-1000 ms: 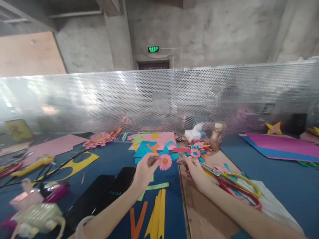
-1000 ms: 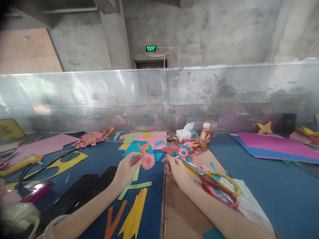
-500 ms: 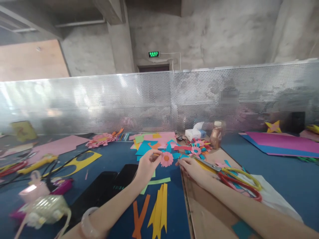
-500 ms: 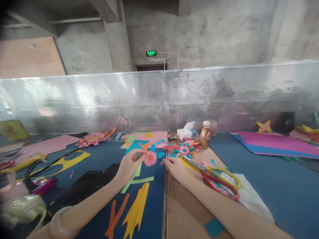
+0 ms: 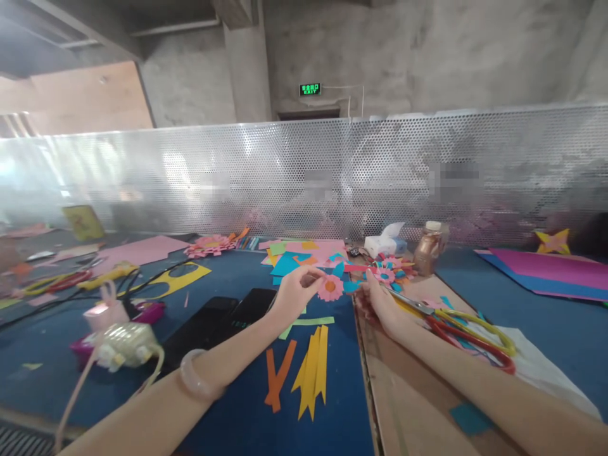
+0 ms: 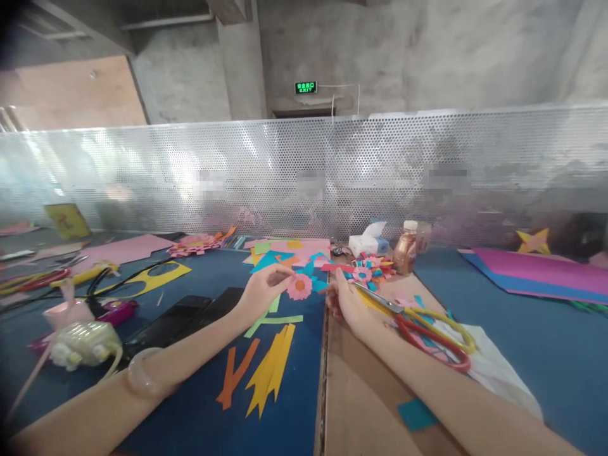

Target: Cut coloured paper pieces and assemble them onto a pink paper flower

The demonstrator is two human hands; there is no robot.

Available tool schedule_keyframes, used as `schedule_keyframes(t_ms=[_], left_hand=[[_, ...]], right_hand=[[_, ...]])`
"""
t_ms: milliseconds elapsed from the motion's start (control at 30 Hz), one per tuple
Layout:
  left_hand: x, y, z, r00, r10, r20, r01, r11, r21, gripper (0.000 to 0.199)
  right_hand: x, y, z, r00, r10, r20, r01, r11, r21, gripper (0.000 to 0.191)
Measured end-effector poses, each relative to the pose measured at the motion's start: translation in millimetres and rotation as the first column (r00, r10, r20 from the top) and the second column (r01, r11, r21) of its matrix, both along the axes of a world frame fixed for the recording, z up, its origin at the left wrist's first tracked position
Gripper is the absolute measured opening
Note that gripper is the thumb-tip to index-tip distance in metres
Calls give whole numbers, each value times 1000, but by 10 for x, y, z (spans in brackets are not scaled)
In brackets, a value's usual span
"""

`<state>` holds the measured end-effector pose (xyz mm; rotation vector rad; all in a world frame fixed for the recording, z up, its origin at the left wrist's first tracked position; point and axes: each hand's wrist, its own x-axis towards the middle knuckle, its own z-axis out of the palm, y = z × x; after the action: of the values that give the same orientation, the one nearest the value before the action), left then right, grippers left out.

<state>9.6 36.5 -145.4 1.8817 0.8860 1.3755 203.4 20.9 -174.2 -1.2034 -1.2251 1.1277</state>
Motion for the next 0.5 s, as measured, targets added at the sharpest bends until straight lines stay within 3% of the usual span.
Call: schedule_keyframes(t_ms=[100,267,500], left_hand=[[22,-28,-4,998,-10,-62,11,1000,17,9],[35,-65,-2,994,13,-108,-9,999,45,9],[88,-84,-28,992,-38,-119,40,999,17,9]], right_hand=[[-4,3,-19,998,-39,-44,38,999,-7,60],[-18,-78,3,999,-44,-29,47,993,108,55],[-51,-151,101,982,-29,187,-1,988,156,45]])
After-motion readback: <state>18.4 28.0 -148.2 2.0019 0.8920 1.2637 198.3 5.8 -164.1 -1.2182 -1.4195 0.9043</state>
